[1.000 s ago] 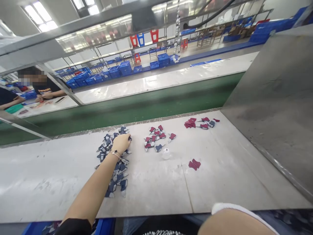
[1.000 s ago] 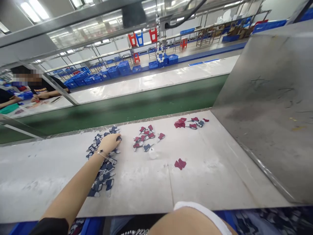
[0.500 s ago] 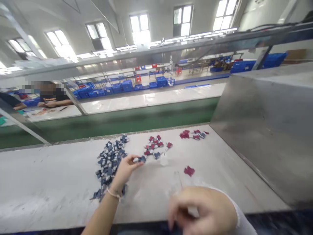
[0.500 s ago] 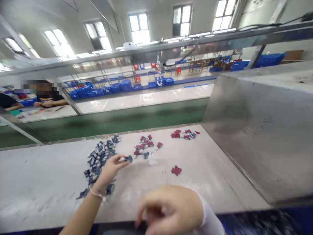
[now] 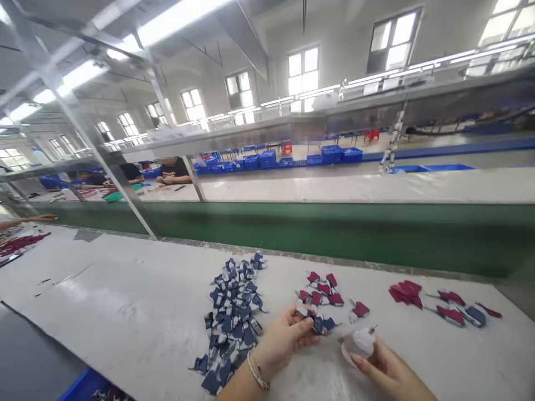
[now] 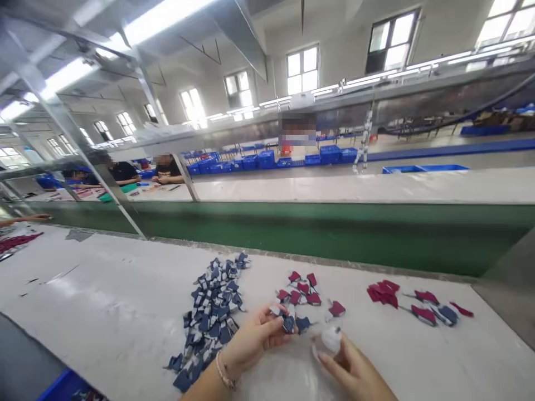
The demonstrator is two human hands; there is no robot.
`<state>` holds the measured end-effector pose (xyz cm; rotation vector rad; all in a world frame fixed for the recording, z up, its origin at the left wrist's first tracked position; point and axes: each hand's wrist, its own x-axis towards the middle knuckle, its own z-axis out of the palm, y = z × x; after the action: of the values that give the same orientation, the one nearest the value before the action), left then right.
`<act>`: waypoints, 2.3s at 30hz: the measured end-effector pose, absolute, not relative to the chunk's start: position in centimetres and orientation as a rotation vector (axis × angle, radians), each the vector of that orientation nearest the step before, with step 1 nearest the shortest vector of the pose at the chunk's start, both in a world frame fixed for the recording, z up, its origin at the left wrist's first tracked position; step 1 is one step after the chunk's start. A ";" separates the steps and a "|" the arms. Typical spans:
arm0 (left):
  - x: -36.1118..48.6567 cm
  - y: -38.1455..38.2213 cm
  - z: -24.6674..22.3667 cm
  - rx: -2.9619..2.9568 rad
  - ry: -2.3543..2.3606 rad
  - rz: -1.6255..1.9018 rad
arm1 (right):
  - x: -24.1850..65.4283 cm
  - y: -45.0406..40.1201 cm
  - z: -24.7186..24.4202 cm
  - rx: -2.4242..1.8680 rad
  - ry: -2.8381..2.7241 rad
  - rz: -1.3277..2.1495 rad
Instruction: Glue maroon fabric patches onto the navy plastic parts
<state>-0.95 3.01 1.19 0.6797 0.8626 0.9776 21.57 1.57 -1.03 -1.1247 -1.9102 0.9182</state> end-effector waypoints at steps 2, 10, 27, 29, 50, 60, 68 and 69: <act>-0.6 2.5 0.8 0.661 0.827 0.936 | 22.2 0.5 -0.5 -1.238 -1.746 1.056; -0.7 1.6 0.3 0.764 0.765 0.761 | 24.4 -1.8 4.1 -1.412 -1.474 1.323; -0.8 0.6 0.3 0.888 0.683 0.585 | 23.2 -2.0 5.8 -1.130 -1.420 1.491; -0.8 0.7 0.4 0.908 0.706 0.561 | 22.9 -2.3 6.3 -1.233 -1.506 1.366; -1.1 0.5 0.8 1.065 0.682 0.512 | 20.1 -2.7 8.1 -1.349 -1.823 0.873; -0.8 0.4 1.0 1.020 0.662 0.528 | 20.0 -2.7 8.0 -1.323 -1.887 0.855; -1.0 0.3 0.6 1.027 0.664 0.520 | 19.8 -3.0 8.0 -1.286 -1.944 0.840; -1.0 0.3 0.6 1.027 0.659 0.520 | 19.8 -3.0 8.1 -1.280 -1.951 0.850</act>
<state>-0.98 0.33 0.60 1.0270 0.6590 0.5201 19.78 -2.98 8.07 -1.2801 -1.9505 0.8496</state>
